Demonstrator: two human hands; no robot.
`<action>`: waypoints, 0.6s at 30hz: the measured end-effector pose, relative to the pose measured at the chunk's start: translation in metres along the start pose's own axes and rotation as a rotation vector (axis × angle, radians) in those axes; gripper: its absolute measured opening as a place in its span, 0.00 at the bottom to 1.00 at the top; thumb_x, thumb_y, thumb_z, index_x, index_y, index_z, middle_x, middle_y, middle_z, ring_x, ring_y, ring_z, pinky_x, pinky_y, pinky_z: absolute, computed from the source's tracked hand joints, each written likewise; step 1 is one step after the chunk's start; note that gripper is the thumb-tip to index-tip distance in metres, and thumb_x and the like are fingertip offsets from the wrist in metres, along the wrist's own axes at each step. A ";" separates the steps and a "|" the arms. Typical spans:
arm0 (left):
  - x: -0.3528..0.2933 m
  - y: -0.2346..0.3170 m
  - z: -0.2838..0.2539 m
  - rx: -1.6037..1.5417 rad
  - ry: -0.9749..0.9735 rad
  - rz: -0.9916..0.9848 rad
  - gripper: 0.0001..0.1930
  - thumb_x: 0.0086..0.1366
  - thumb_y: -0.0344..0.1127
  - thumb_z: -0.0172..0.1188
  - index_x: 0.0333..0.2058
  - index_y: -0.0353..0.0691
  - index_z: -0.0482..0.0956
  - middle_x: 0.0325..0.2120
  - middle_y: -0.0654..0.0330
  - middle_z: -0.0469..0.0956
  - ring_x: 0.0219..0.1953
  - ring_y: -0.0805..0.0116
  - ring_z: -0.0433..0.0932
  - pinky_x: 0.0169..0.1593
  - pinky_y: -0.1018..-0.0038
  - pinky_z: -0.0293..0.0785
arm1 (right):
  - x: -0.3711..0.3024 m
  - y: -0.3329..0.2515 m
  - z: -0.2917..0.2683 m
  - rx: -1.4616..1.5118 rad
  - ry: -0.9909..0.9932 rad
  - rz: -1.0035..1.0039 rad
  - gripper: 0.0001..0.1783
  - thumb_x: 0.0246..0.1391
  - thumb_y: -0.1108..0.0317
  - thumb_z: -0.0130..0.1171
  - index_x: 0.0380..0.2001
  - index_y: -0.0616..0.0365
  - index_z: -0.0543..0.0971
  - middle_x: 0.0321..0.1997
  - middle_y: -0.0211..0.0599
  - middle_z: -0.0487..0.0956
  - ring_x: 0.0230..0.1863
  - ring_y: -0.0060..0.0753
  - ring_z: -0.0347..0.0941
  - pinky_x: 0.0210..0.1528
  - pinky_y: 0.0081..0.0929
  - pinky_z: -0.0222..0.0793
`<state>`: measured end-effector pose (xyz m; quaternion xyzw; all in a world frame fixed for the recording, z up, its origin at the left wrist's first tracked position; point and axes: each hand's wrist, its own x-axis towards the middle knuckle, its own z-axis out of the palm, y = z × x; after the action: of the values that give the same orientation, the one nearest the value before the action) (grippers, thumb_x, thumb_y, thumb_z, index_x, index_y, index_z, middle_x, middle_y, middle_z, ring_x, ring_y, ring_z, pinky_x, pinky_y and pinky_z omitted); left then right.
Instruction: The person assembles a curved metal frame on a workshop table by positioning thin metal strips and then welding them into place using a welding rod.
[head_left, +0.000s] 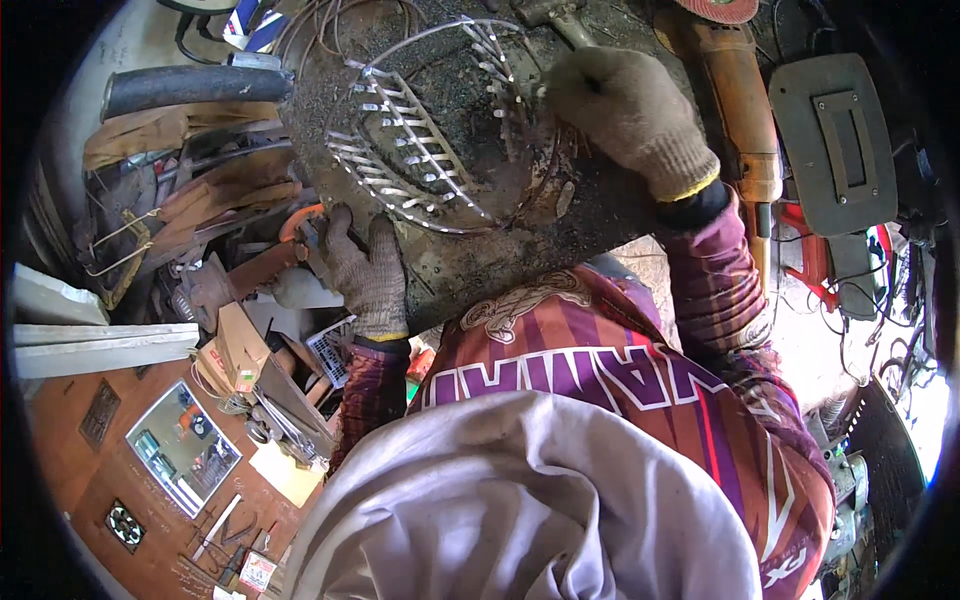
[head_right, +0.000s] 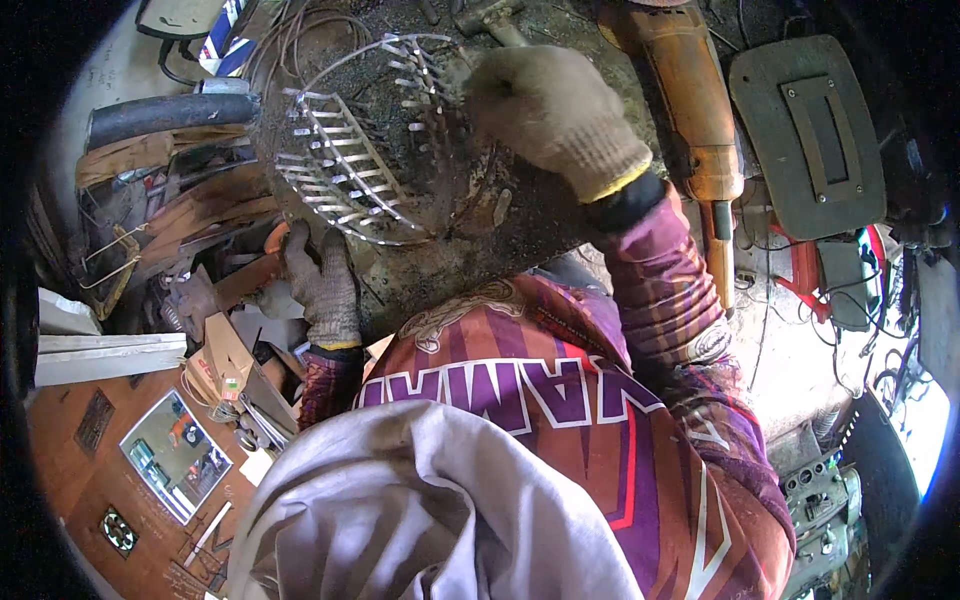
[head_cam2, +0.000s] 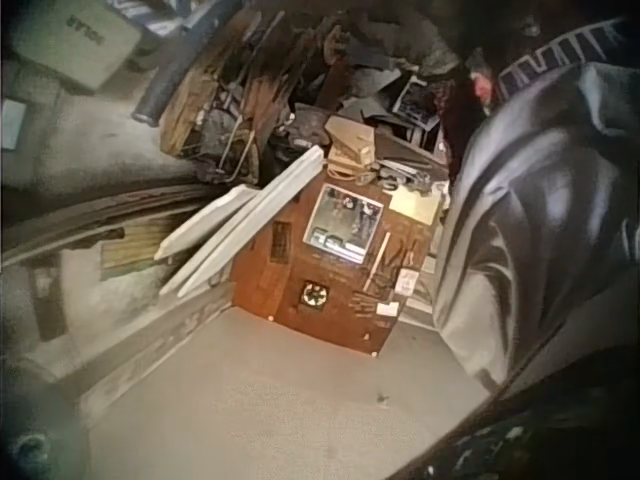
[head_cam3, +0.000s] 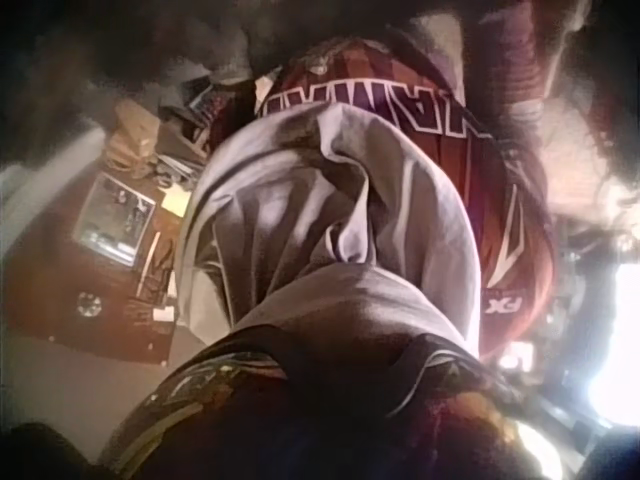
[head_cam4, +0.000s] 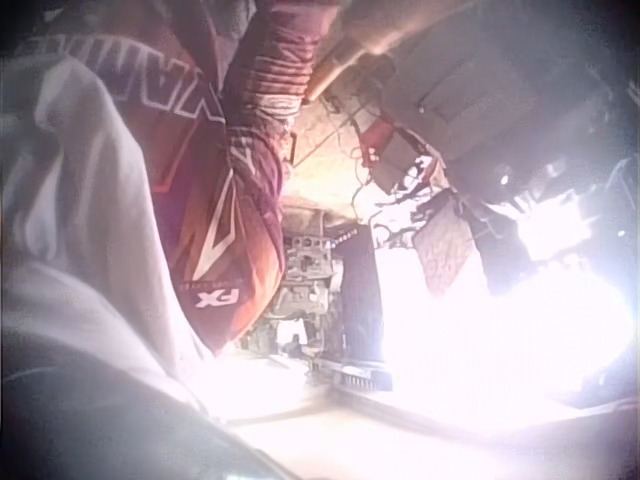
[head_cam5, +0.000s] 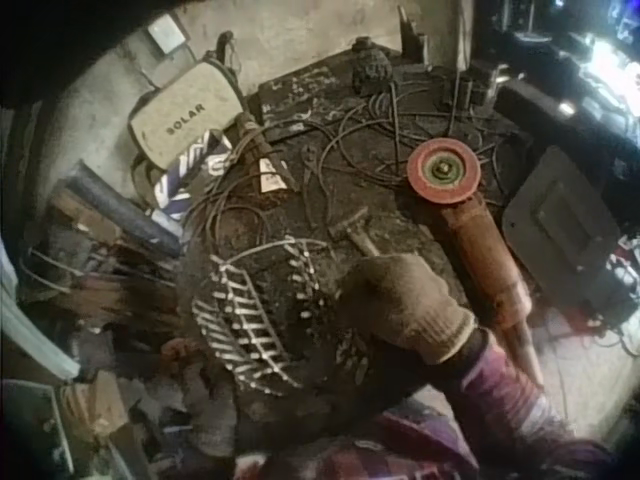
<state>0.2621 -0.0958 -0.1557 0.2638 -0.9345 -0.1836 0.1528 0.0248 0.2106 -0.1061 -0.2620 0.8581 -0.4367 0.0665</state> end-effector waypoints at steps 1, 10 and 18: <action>-0.001 -0.001 0.000 -0.002 0.003 -0.002 0.28 0.68 0.35 0.65 0.63 0.29 0.71 0.62 0.43 0.72 0.65 0.48 0.71 0.70 0.59 0.63 | -0.002 0.002 -0.002 -0.003 -0.001 -0.003 0.12 0.53 0.55 0.69 0.35 0.50 0.88 0.33 0.42 0.87 0.37 0.51 0.84 0.42 0.41 0.80; -0.003 -0.005 -0.002 0.018 -0.034 -0.023 0.31 0.69 0.37 0.66 0.65 0.30 0.68 0.64 0.43 0.70 0.68 0.49 0.67 0.71 0.60 0.61 | -0.019 -0.013 -0.009 0.079 -0.022 0.053 0.15 0.54 0.54 0.70 0.38 0.52 0.88 0.34 0.44 0.87 0.38 0.49 0.85 0.42 0.41 0.80; -0.001 0.005 -0.003 0.000 -0.030 -0.109 0.29 0.68 0.38 0.67 0.64 0.32 0.71 0.63 0.45 0.71 0.67 0.49 0.68 0.71 0.60 0.61 | -0.023 -0.017 0.006 0.168 -0.061 0.087 0.15 0.56 0.52 0.68 0.40 0.50 0.88 0.36 0.41 0.88 0.40 0.48 0.86 0.43 0.40 0.81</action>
<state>0.2623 -0.0920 -0.1515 0.3117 -0.9209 -0.1958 0.1284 0.0530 0.2098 -0.0986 -0.2310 0.8266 -0.4957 0.1332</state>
